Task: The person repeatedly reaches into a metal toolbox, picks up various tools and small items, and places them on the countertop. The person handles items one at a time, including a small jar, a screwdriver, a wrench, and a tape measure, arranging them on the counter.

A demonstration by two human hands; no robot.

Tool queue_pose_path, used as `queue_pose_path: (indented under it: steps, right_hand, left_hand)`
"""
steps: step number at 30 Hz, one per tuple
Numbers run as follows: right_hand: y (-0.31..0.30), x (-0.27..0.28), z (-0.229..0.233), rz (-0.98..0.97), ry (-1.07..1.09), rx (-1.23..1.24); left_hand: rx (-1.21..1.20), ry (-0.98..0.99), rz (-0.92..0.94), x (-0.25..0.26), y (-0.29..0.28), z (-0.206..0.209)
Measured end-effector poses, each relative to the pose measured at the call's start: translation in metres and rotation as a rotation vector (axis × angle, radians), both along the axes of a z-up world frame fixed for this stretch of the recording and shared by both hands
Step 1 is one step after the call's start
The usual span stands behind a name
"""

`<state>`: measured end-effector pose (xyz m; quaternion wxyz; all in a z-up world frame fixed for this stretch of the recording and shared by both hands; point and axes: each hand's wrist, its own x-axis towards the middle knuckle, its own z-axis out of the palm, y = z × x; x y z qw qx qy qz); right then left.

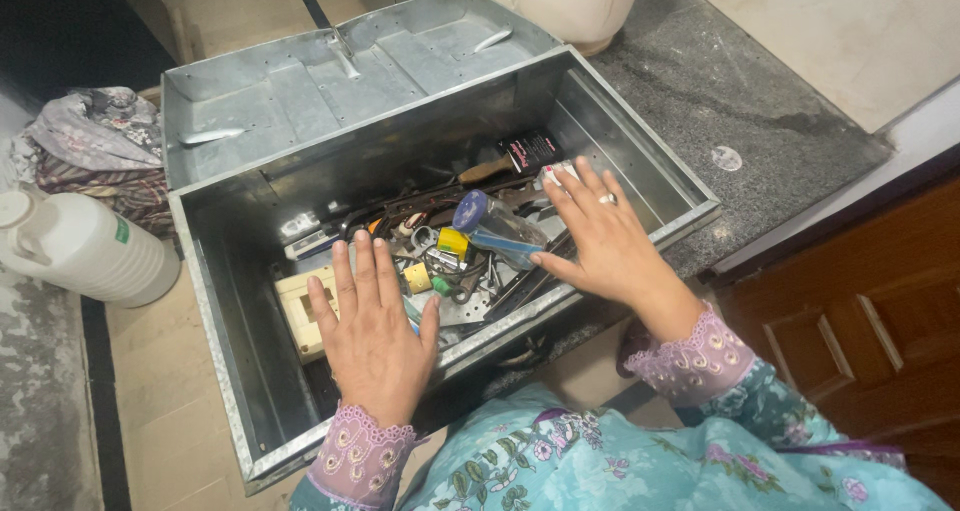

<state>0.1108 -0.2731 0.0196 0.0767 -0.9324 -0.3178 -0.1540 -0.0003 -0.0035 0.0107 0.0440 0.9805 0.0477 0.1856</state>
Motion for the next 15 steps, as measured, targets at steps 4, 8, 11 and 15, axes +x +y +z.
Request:
queue_pose_path:
  steps: [4, 8, 11, 15]
  right_hand:
    - [0.009, 0.013, 0.011, 0.034, -0.032, -0.042]
    - [0.024, 0.034, 0.019, 0.094, -0.030, -0.087]
    - [0.038, 0.057, 0.019, 0.181, 0.006, -0.109]
    - [0.056, 0.081, 0.003, 0.272, 0.103, -0.212]
  left_hand:
    - [0.002, -0.024, -0.035, 0.003, -0.005, 0.012]
    - [-0.025, -0.059, -0.061, 0.018, -0.013, 0.025]
    - [-0.032, -0.070, -0.058, 0.031, -0.020, 0.032]
    - [-0.061, -0.082, -0.045, 0.049, -0.031, 0.031]
